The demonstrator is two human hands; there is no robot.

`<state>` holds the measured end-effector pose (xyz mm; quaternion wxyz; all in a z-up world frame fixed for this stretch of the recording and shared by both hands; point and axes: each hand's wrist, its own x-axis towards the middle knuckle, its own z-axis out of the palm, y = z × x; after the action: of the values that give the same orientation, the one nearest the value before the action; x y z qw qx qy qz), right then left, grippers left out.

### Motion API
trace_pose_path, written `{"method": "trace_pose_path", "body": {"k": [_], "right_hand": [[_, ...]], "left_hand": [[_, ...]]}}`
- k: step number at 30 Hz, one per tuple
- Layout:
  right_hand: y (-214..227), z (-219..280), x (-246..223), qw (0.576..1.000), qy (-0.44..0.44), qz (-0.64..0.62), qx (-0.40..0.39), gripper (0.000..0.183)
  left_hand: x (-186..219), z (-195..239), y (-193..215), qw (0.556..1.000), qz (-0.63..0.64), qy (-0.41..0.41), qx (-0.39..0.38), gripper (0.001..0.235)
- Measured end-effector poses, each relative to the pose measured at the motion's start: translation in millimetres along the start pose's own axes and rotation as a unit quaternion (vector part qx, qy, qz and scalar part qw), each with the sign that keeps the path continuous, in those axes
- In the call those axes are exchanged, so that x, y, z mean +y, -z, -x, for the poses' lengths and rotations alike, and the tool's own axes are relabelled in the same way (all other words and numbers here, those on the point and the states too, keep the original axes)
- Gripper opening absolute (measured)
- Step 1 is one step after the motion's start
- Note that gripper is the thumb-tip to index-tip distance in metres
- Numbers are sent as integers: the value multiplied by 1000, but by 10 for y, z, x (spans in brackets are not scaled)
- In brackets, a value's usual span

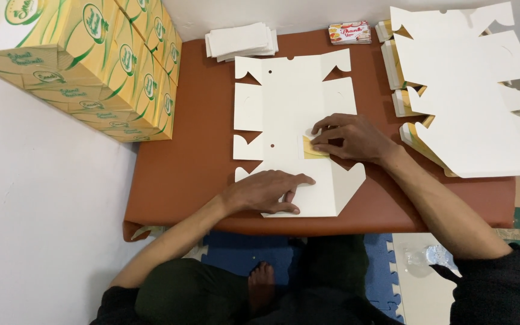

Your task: The person assembles a flat cardboard box by folding the flaps and tucking the tabs into slots to form a rectangular container. They then place a small packet inside the box and close the lid.

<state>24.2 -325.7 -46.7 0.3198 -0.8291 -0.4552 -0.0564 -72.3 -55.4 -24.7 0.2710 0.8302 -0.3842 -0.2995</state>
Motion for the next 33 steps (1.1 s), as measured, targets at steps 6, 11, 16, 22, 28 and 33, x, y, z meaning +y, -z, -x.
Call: {"method": "trace_pose_path", "body": {"k": [6,11,16,22,28,33], "right_hand": [[-107,28,94,998,14,56,-20,14],[-88,-4,138,994,-50,93,-22,36],[-119,26,184,995,-61,72,-31,34],[-153,7,243,996,-49,68,-28,32],[-221,17,378,996,-13,84,-15,23],[-200,0,346,995,-6,97,-9,24]], "left_hand": [[-367,144,307,970,-28,59,235,41],[-528,236,315,885,-134,360,262,57],[-24,265,428,914,-44,228,332,46],[-80,104,353,954,-8,110,279,28],[-241,-62,311,975,-90,110,171,46],[-278,-63,364,976,-108,96,165,51]]}}
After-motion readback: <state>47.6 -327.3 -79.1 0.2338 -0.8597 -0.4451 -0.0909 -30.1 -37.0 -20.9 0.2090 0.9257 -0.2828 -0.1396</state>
